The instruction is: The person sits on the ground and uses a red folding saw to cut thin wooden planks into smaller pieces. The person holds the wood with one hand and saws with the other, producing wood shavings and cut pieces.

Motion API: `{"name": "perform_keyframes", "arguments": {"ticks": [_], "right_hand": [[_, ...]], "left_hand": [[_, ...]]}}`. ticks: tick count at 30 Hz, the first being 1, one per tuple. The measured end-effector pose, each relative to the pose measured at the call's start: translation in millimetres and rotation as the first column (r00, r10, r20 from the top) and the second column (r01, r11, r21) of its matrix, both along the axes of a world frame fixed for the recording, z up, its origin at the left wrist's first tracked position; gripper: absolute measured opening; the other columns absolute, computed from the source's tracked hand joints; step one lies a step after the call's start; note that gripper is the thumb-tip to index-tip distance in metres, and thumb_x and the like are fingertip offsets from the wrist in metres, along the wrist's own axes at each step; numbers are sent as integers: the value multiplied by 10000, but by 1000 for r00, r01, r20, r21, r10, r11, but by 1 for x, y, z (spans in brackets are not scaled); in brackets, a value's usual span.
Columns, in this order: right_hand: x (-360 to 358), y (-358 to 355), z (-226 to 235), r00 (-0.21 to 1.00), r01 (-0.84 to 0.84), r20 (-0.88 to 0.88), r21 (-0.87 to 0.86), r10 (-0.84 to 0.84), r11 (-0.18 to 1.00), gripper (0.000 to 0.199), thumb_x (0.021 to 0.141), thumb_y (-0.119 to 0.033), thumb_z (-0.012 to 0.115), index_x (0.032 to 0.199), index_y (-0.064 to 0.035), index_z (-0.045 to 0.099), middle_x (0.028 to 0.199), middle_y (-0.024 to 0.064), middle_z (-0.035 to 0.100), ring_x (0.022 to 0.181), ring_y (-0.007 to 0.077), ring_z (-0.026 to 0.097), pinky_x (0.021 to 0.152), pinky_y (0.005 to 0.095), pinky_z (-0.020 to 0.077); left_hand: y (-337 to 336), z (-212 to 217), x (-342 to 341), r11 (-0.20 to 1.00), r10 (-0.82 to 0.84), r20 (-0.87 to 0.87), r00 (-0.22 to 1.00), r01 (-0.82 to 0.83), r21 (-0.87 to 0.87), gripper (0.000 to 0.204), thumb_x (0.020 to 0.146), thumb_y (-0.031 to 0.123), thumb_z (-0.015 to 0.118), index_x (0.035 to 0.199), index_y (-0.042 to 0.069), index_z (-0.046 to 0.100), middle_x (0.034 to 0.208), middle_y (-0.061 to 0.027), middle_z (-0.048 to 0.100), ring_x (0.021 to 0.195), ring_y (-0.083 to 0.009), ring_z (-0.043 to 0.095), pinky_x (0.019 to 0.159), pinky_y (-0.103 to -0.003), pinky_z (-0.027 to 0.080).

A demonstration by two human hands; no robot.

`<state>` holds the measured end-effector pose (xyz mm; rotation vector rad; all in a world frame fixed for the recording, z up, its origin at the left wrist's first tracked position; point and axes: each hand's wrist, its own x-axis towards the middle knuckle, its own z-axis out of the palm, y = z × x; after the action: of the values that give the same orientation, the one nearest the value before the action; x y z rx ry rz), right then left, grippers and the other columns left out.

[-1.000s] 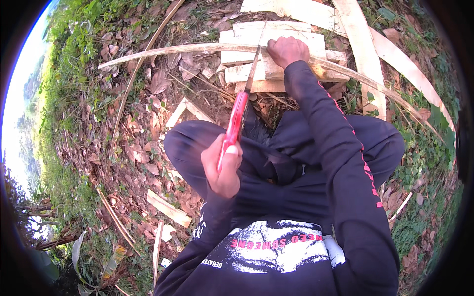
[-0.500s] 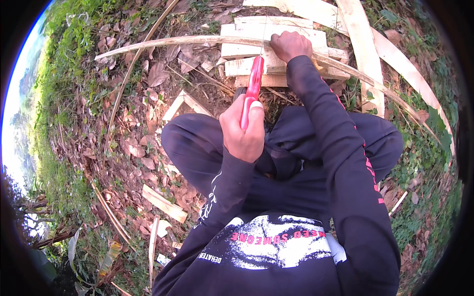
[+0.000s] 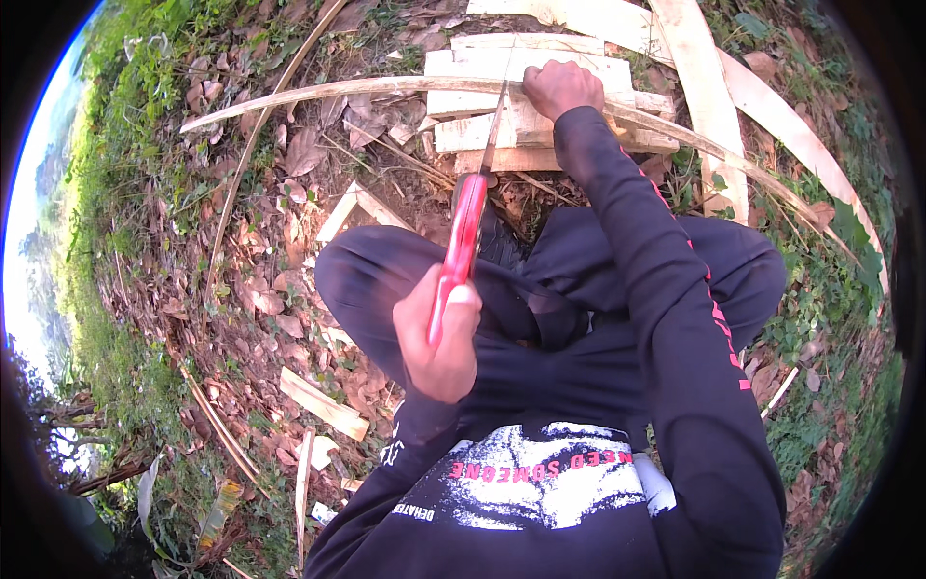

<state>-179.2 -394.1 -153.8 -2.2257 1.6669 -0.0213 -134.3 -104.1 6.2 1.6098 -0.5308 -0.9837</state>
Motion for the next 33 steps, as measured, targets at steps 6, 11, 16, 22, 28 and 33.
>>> {"name": "perform_keyframes", "arguments": {"ticks": [6,11,16,22,28,33], "right_hand": [[4,4,-3,998,-55,10,-30,56,998,482,852,-364,408,911,-39,760,898,216,714,846,365,690,801,453,519],[0,2,-5,999,-4,-53,-33,3,999,478,852,-364,412,915,-42,760,904,215,716,849,363,692,795,453,520],[2,5,0,999,-45,-32,-25,44,999,475,843,-366,425,913,-36,759,906,220,716,861,371,696,819,452,523],[0,0,-2,999,3,-53,-44,-5,999,485,842,-367,421,929,-29,757,904,228,713,865,375,696,826,456,523],[1,3,0,994,-54,-91,-12,53,998,505,849,-393,415,953,-34,754,942,241,709,874,390,694,830,466,521],[1,7,-1,996,-17,-85,-40,13,999,505,842,-405,429,951,-33,753,947,244,707,887,393,691,827,469,517]], "left_hand": [[-58,-54,14,998,0,78,997,5,-60,204,934,112,527,772,-13,516,579,-16,442,537,-62,392,488,-287,324],[15,-10,0,997,11,51,999,-8,-70,167,895,77,538,876,-71,612,588,9,462,584,-33,446,515,-241,356],[-61,-44,10,993,-14,317,948,49,-103,215,896,111,562,747,-38,520,533,-135,458,476,-144,479,492,-340,385],[2,-22,3,992,-50,199,979,73,-107,174,894,103,548,780,-28,544,535,-91,463,482,-142,487,481,-324,370],[-71,-51,7,982,1,374,927,70,-175,222,913,117,547,746,-21,499,534,-78,407,477,-108,397,478,-325,348],[8,-16,9,981,-86,243,966,124,-147,185,874,75,563,991,-55,622,557,-106,531,489,-187,601,508,-306,444]]}}
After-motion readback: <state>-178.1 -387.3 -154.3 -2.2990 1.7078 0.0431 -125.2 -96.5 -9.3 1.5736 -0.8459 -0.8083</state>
